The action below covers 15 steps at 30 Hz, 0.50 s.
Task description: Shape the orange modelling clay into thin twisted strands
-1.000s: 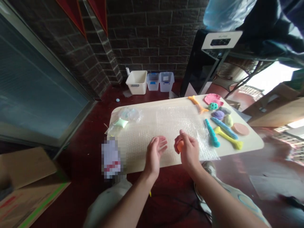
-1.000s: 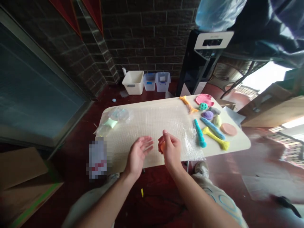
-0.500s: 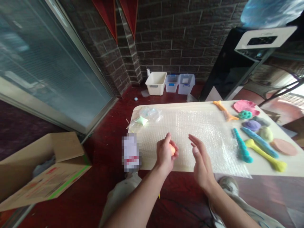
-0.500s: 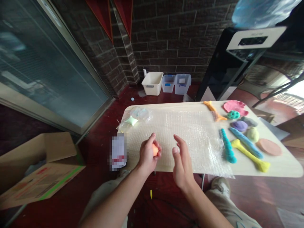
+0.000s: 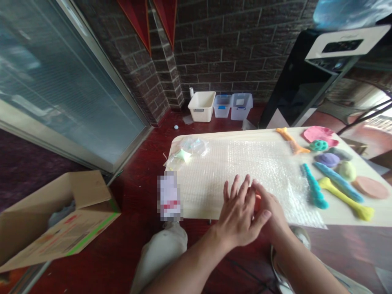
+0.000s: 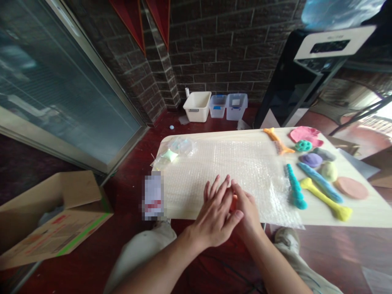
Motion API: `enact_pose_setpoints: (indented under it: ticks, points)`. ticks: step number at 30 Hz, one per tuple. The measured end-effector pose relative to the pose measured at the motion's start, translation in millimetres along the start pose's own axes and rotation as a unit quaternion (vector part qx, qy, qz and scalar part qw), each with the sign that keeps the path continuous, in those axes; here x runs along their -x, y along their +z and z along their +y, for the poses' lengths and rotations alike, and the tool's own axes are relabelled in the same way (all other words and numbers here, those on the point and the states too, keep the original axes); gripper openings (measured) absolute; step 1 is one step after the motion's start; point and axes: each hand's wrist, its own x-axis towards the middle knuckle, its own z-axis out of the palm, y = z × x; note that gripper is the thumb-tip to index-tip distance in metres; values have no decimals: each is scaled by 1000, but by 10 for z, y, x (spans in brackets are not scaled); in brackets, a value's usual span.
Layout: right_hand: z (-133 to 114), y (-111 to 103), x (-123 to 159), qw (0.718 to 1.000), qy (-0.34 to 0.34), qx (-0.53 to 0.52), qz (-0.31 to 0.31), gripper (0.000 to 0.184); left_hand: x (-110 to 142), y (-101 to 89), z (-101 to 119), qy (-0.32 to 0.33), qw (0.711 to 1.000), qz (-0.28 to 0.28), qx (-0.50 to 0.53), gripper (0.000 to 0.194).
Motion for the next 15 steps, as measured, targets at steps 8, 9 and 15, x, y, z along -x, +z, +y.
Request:
enact_pose_setpoints:
  ticks: [8, 9, 15]
  points:
    - [-86, 26, 156, 944, -204, 258, -30, 36, -185, -19, -198, -355, 724, 96, 584, 50]
    - [-69, 60, 189, 921, -239, 292, -97, 37, -211, -23, -230, -367, 694, 100, 612, 50]
    - [-48, 5, 170, 935, -255, 242, -47, 46, -334, -143, -284, -397, 725, 207, 523, 45]
